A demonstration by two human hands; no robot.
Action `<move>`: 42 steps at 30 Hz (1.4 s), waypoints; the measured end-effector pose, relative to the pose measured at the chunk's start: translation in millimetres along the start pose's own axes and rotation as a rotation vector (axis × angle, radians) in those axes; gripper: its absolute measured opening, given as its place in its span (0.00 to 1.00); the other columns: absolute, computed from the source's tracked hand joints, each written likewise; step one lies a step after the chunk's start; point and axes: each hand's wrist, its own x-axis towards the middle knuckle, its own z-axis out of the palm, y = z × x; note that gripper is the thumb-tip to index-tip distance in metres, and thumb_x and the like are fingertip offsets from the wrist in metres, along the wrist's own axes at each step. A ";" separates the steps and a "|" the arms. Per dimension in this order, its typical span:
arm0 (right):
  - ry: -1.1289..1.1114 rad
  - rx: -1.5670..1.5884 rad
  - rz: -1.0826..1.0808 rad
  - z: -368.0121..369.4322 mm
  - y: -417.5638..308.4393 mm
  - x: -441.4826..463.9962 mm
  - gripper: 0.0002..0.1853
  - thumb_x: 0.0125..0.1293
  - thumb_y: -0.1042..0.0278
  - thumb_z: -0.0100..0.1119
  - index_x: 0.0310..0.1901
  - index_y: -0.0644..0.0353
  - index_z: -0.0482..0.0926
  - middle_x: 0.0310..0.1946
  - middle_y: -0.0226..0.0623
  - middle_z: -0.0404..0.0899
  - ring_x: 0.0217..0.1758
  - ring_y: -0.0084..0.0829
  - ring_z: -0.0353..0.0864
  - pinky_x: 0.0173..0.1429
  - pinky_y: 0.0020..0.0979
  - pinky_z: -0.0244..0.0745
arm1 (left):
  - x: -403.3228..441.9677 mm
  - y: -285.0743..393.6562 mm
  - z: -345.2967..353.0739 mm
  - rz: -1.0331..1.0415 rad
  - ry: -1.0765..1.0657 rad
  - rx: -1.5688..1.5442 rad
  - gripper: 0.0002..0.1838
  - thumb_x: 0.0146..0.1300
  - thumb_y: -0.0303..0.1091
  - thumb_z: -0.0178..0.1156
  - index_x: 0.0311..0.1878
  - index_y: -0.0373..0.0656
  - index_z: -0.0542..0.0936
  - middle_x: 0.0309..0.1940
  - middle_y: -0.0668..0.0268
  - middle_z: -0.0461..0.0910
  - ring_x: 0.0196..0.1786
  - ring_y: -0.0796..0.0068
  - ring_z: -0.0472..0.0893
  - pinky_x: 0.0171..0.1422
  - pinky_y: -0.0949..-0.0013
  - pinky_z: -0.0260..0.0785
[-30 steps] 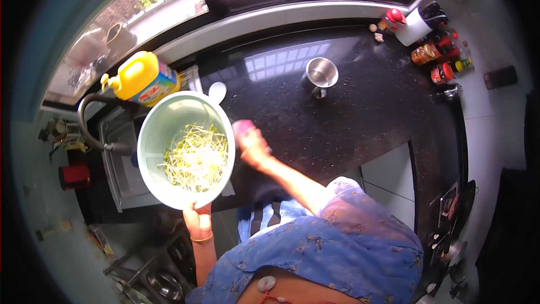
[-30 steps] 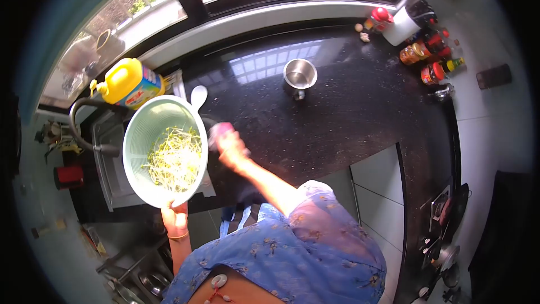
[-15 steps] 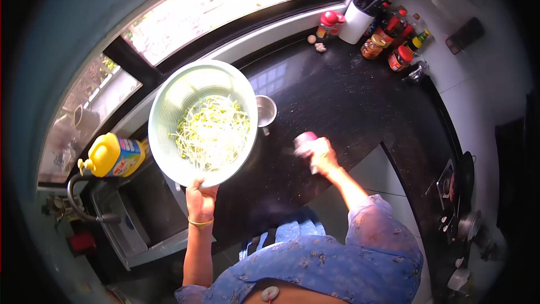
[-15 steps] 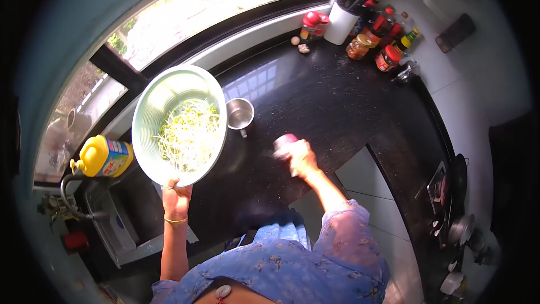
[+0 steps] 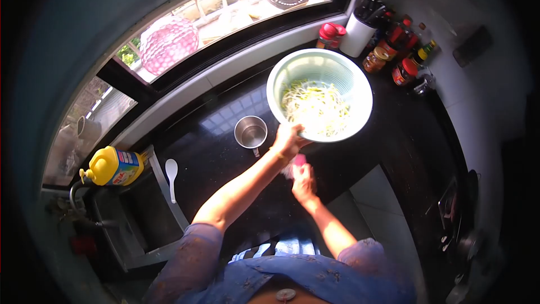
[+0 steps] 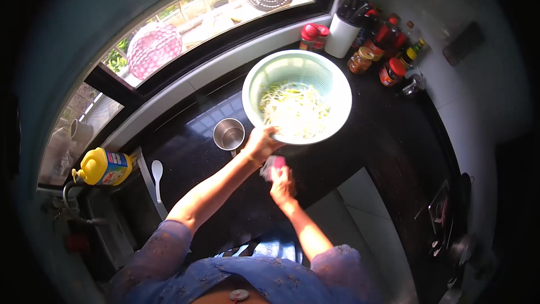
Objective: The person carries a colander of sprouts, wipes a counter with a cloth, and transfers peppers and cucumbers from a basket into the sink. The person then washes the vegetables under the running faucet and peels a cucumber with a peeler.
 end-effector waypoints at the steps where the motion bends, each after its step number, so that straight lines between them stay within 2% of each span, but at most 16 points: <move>1: -0.029 0.005 -0.043 7.3 -10.9 -19.5 0.17 0.50 0.80 0.53 0.44 0.57 0.76 0.38 0.45 0.66 0.43 0.46 0.69 0.43 0.41 0.69 | 20.7 -17.3 -1.2 0.001 0.009 -0.009 0.22 0.55 0.18 0.47 0.56 0.31 0.67 0.45 0.50 0.77 0.45 0.54 0.80 0.47 0.51 0.77; 4: -0.106 0.105 -0.068 3.1 -42.7 -56.2 0.24 0.45 0.80 0.58 0.48 0.52 0.77 0.39 0.45 0.66 0.45 0.46 0.69 0.48 0.41 0.70 | 52.0 -41.4 3.7 -0.067 0.136 0.009 0.25 0.56 0.16 0.46 0.59 0.36 0.65 0.50 0.51 0.75 0.48 0.52 0.79 0.51 0.46 0.74; 7: -0.195 0.113 -0.095 0.6 -56.1 -71.1 0.25 0.43 0.80 0.57 0.48 0.53 0.77 0.37 0.44 0.66 0.45 0.46 0.69 0.49 0.41 0.69 | 78.9 -62.2 -3.1 0.005 0.184 0.038 0.22 0.56 0.17 0.47 0.56 0.37 0.69 0.45 0.54 0.78 0.46 0.56 0.81 0.47 0.46 0.76; 12: -0.250 0.139 -0.165 9.0 -68.9 -72.4 0.18 0.43 0.79 0.58 0.41 0.59 0.77 0.37 0.47 0.67 0.44 0.48 0.69 0.48 0.44 0.68 | 76.7 -71.2 -22.6 -0.020 -0.007 0.011 0.30 0.55 0.23 0.60 0.61 0.45 0.62 0.48 0.54 0.75 0.45 0.60 0.81 0.43 0.51 0.77; 15: -0.340 0.154 -0.254 23.0 -78.7 -73.1 0.14 0.47 0.75 0.56 0.38 0.64 0.77 0.38 0.54 0.71 0.47 0.56 0.67 0.52 0.49 0.66 | 24.0 -56.6 -38.4 -0.144 -0.061 0.117 0.35 0.56 0.29 0.63 0.64 0.40 0.57 0.45 0.56 0.75 0.38 0.66 0.80 0.39 0.62 0.76; 19: -0.285 0.092 -0.507 59.1 -99.1 -64.6 0.24 0.53 0.64 0.58 0.53 0.62 0.73 0.43 0.52 0.74 0.53 0.50 0.69 0.62 0.49 0.59 | -91.9 -15.8 -95.0 -0.060 -0.292 0.213 0.29 0.59 0.31 0.60 0.61 0.34 0.63 0.41 0.58 0.77 0.40 0.70 0.79 0.42 0.70 0.74; 20: -0.543 0.129 -0.320 65.6 -113.2 -57.9 0.27 0.54 0.57 0.60 0.53 0.62 0.72 0.47 0.52 0.73 0.56 0.47 0.68 0.66 0.47 0.55 | -123.1 -1.3 -118.6 -0.001 -0.299 0.259 0.25 0.59 0.30 0.60 0.59 0.35 0.68 0.39 0.59 0.77 0.40 0.72 0.79 0.43 0.72 0.74; 22: -0.535 0.335 -0.140 90.4 -137.2 -36.2 0.22 0.56 0.70 0.55 0.54 0.62 0.69 0.46 0.51 0.69 0.54 0.46 0.69 0.58 0.40 0.65 | -172.1 16.3 -180.8 0.318 -0.044 0.483 0.18 0.58 0.27 0.59 0.53 0.36 0.74 0.37 0.62 0.79 0.41 0.76 0.79 0.44 0.74 0.73; 23: -0.354 0.184 -0.404 79.3 -155.8 -11.8 0.24 0.46 0.82 0.53 0.50 0.62 0.73 0.39 0.48 0.66 0.45 0.49 0.68 0.48 0.42 0.70 | -185.3 16.1 -227.3 0.493 0.149 0.638 0.15 0.57 0.26 0.58 0.50 0.38 0.76 0.38 0.63 0.79 0.40 0.79 0.78 0.46 0.74 0.72; 26: -0.179 0.150 -0.399 118.0 -193.8 41.1 0.24 0.47 0.81 0.54 0.50 0.56 0.74 0.39 0.48 0.66 0.46 0.48 0.69 0.48 0.42 0.69 | -236.0 63.7 -325.6 0.555 0.733 1.422 0.17 0.52 0.28 0.60 0.47 0.38 0.74 0.38 0.59 0.73 0.40 0.62 0.77 0.45 0.62 0.72; 28: -0.131 0.096 -0.325 144.1 -212.3 76.1 0.24 0.48 0.80 0.54 0.50 0.56 0.74 0.40 0.49 0.66 0.46 0.49 0.69 0.49 0.42 0.70 | -249.8 88.4 -369.0 0.582 0.936 1.601 0.26 0.48 0.30 0.65 0.52 0.40 0.69 0.43 0.54 0.67 0.44 0.51 0.74 0.44 0.55 0.70; 30: -0.043 0.066 -0.267 171.0 -225.0 109.4 0.22 0.50 0.78 0.57 0.50 0.53 0.74 0.42 0.48 0.66 0.48 0.49 0.69 0.50 0.42 0.69 | -250.4 105.4 -398.9 0.531 0.940 1.649 0.33 0.46 0.34 0.68 0.55 0.42 0.64 0.47 0.53 0.63 0.47 0.48 0.72 0.45 0.53 0.70; 32: -0.027 0.071 -0.196 193.3 -235.9 135.8 0.23 0.50 0.75 0.61 0.51 0.51 0.74 0.43 0.48 0.66 0.49 0.49 0.69 0.51 0.43 0.69 | -244.1 120.1 -410.0 0.232 0.940 1.702 0.27 0.47 0.36 0.69 0.46 0.41 0.66 0.43 0.52 0.69 0.44 0.47 0.75 0.44 0.51 0.70; 36: -0.002 0.031 -0.122 226.0 -269.8 148.4 0.24 0.49 0.75 0.61 0.52 0.52 0.74 0.43 0.48 0.66 0.49 0.49 0.70 0.51 0.43 0.69 | -245.3 121.3 -448.8 0.263 0.847 1.648 0.16 0.51 0.36 0.65 0.38 0.39 0.70 0.37 0.51 0.76 0.41 0.45 0.77 0.43 0.50 0.70; 39: 0.018 0.061 -0.150 254.4 -313.9 129.4 0.22 0.49 0.79 0.56 0.49 0.55 0.74 0.41 0.49 0.67 0.48 0.50 0.70 0.50 0.43 0.68 | -276.2 115.1 -479.6 0.417 0.713 1.589 0.14 0.51 0.34 0.65 0.35 0.38 0.72 0.32 0.55 0.76 0.34 0.56 0.80 0.39 0.57 0.71; 42: -0.053 0.198 -0.405 272.2 -386.0 77.8 0.22 0.46 0.83 0.52 0.46 0.56 0.74 0.38 0.50 0.68 0.45 0.50 0.69 0.45 0.44 0.69 | -343.9 102.2 -483.8 0.478 0.652 0.906 0.14 0.52 0.33 0.68 0.33 0.38 0.72 0.21 0.72 0.71 0.27 0.86 0.71 0.30 0.77 0.66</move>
